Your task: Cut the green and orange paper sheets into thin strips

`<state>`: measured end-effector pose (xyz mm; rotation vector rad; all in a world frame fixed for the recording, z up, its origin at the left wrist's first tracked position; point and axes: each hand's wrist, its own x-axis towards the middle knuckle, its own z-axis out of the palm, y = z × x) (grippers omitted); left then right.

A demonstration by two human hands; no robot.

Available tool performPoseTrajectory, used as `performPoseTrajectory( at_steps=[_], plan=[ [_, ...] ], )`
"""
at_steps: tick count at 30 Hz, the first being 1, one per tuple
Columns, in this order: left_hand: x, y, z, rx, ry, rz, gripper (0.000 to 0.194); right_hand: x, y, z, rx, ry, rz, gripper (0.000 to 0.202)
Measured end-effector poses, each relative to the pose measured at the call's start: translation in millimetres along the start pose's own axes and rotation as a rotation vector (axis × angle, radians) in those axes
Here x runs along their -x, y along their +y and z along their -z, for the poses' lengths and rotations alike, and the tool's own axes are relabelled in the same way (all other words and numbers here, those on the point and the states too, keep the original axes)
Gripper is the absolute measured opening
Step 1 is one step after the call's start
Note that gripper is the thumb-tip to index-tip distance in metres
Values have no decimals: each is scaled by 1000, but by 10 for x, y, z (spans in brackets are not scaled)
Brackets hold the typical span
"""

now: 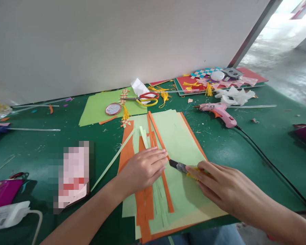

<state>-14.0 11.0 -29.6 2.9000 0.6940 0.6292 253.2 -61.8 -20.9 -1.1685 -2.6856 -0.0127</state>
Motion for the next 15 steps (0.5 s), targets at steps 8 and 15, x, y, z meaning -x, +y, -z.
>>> performPoseTrajectory(
  at_steps=[8, 15],
  plan=[
    [5, 1, 6, 1, -3, 5, 25, 55, 78, -26, 44, 24, -8, 32],
    [0, -4, 8, 7, 6, 7, 24, 139, 107, -46, -33, -20, 47, 35]
  ],
)
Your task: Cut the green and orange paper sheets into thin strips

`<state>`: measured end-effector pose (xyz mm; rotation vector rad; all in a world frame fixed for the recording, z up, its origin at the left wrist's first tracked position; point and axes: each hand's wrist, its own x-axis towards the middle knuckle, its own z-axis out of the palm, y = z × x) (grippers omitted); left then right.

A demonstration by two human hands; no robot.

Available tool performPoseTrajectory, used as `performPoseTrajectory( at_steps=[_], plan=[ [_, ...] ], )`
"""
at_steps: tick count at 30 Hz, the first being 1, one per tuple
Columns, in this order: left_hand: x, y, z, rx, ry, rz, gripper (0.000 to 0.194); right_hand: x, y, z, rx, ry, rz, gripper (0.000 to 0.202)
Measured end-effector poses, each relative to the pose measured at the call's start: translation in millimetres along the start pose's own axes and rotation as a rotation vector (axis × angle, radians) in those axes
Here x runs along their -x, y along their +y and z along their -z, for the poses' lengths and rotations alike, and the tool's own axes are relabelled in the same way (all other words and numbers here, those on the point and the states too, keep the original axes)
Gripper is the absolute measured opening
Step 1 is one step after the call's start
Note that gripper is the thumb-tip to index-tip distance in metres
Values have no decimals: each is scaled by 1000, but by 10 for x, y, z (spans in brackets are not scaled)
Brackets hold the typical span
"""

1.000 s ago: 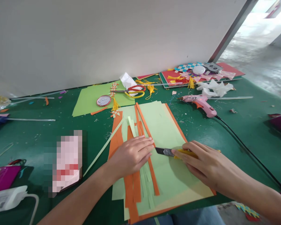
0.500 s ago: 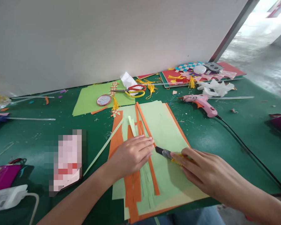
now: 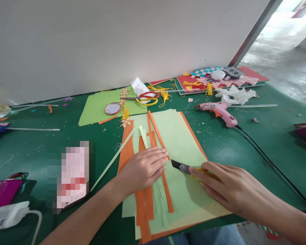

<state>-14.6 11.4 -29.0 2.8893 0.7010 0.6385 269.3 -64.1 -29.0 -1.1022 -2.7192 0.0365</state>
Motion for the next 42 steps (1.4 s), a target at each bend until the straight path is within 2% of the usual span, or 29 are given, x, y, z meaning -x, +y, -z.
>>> performPoseTrajectory(
  at_steps=[42],
  plan=[
    [-11, 0, 4, 10, -3, 9, 24, -75, -37, 28, 14, 10, 18, 35]
  ],
)
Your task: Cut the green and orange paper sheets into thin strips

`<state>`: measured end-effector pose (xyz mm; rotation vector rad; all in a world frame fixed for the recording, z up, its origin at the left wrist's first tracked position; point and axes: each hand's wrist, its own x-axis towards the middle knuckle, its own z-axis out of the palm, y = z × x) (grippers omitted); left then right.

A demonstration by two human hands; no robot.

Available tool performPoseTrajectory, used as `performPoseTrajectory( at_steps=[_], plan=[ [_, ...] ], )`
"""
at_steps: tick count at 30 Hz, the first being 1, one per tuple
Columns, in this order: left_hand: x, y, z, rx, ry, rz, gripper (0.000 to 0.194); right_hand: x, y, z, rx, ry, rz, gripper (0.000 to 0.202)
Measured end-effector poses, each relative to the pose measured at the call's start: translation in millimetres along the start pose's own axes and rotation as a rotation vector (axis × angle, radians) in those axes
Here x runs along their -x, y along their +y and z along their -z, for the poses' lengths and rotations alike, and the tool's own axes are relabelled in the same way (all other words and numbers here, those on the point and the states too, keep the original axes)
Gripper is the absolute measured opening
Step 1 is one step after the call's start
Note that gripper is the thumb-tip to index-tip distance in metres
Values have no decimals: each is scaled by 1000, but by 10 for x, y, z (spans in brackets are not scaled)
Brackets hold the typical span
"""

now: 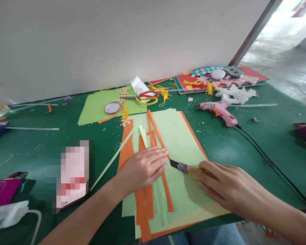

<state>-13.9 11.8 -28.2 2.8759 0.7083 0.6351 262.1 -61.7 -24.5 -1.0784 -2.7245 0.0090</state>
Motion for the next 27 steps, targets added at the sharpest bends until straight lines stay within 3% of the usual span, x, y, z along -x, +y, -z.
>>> performPoseTrajectory(
  at_steps=[27],
  plan=[
    [15, 5, -9, 11, -12, 7, 25, 22, -19, 15, 9, 1, -12, 35]
  ],
)
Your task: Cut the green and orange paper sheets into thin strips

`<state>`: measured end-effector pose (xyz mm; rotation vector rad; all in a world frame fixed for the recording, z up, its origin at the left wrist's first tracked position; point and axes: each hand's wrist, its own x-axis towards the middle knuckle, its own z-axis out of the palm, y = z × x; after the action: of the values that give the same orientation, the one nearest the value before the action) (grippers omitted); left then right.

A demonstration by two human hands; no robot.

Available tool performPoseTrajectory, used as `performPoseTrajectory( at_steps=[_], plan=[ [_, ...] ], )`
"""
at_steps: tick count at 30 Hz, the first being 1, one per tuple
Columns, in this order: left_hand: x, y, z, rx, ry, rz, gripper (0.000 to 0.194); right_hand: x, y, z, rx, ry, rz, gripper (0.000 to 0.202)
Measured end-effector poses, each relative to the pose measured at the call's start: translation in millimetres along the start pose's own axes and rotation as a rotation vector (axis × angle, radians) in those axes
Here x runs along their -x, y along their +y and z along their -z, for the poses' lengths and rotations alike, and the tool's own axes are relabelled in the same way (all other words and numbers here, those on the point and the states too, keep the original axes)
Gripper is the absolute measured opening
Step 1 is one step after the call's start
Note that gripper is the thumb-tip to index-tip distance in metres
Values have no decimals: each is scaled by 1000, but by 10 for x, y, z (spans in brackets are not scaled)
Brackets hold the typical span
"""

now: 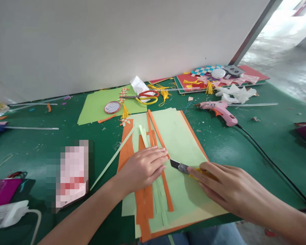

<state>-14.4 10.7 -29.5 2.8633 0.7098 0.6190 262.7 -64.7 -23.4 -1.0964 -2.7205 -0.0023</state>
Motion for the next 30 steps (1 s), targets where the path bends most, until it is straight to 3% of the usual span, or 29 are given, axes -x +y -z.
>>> performPoseTrajectory(
  at_steps=[30],
  plan=[
    [-7, 0, 3, 3, 0, -6, 23, -15, 12, 14, 12, 31, 13, 33]
  ],
)
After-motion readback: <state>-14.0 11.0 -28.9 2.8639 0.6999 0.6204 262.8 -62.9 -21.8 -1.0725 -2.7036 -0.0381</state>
